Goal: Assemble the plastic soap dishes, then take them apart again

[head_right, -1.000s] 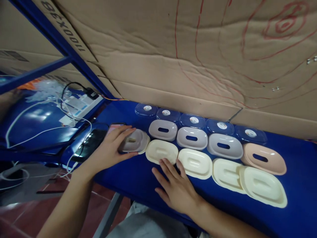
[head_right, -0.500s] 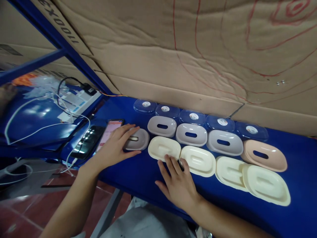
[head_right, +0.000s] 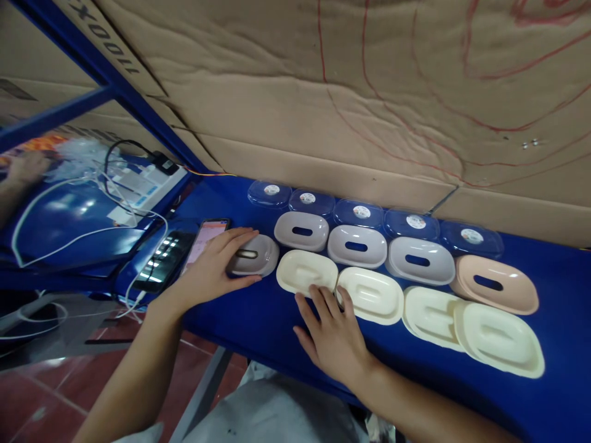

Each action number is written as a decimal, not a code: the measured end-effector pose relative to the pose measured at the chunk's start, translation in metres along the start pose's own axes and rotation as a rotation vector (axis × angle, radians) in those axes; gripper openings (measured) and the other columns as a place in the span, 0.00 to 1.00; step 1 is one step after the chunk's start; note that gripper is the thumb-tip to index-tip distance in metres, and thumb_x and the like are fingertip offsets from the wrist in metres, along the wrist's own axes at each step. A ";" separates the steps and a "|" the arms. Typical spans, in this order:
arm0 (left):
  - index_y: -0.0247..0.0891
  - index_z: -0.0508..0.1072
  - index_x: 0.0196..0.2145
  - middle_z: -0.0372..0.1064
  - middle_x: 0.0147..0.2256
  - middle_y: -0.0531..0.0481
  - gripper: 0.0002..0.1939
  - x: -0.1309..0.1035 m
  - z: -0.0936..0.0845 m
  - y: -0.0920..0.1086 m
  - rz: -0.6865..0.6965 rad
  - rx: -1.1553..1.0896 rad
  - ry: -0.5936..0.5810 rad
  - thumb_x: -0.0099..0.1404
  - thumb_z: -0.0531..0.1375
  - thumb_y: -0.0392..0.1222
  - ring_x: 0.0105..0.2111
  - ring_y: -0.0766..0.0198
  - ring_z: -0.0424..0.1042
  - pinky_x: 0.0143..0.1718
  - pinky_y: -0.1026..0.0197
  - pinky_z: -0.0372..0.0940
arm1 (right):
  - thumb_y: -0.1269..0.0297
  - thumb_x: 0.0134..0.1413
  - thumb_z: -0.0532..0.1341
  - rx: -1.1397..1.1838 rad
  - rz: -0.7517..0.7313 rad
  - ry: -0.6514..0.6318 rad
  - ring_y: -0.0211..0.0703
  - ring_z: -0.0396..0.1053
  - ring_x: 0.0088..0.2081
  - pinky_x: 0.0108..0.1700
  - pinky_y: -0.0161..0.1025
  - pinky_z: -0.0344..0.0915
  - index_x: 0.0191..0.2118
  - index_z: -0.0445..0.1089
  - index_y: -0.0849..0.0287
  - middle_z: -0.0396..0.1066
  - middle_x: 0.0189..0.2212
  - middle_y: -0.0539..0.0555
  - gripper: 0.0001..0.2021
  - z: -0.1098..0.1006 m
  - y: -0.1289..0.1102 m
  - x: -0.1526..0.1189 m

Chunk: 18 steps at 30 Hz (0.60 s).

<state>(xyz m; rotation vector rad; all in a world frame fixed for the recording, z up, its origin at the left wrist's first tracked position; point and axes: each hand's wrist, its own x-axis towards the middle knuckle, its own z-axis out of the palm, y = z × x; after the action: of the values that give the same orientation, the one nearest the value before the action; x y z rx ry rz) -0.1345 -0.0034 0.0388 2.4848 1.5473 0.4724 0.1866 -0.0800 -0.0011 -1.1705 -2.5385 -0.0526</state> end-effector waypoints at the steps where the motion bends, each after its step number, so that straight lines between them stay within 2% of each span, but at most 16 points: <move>1: 0.46 0.56 0.75 0.60 0.71 0.37 0.46 0.000 0.001 0.001 0.002 -0.009 -0.002 0.69 0.70 0.60 0.71 0.39 0.62 0.71 0.37 0.58 | 0.51 0.74 0.60 0.001 0.000 0.000 0.58 0.69 0.61 0.71 0.58 0.47 0.69 0.71 0.56 0.75 0.63 0.62 0.25 0.000 0.000 0.000; 13: 0.45 0.58 0.74 0.61 0.71 0.37 0.46 -0.001 0.005 0.001 0.034 -0.029 0.013 0.68 0.70 0.63 0.70 0.39 0.62 0.72 0.37 0.58 | 0.54 0.74 0.60 0.023 0.007 0.003 0.58 0.69 0.61 0.71 0.59 0.48 0.68 0.71 0.57 0.76 0.62 0.62 0.24 0.000 0.000 -0.001; 18: 0.44 0.61 0.72 0.63 0.69 0.36 0.44 -0.006 -0.006 -0.002 0.058 -0.026 0.082 0.69 0.68 0.64 0.70 0.40 0.64 0.72 0.38 0.59 | 0.55 0.73 0.60 0.031 0.010 -0.002 0.58 0.68 0.61 0.70 0.59 0.49 0.67 0.71 0.57 0.76 0.62 0.62 0.23 0.000 0.002 -0.001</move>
<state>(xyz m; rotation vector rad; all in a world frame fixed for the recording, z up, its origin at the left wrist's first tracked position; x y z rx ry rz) -0.1412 -0.0082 0.0426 2.5264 1.4908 0.6072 0.1883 -0.0797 -0.0019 -1.1725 -2.5259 -0.0087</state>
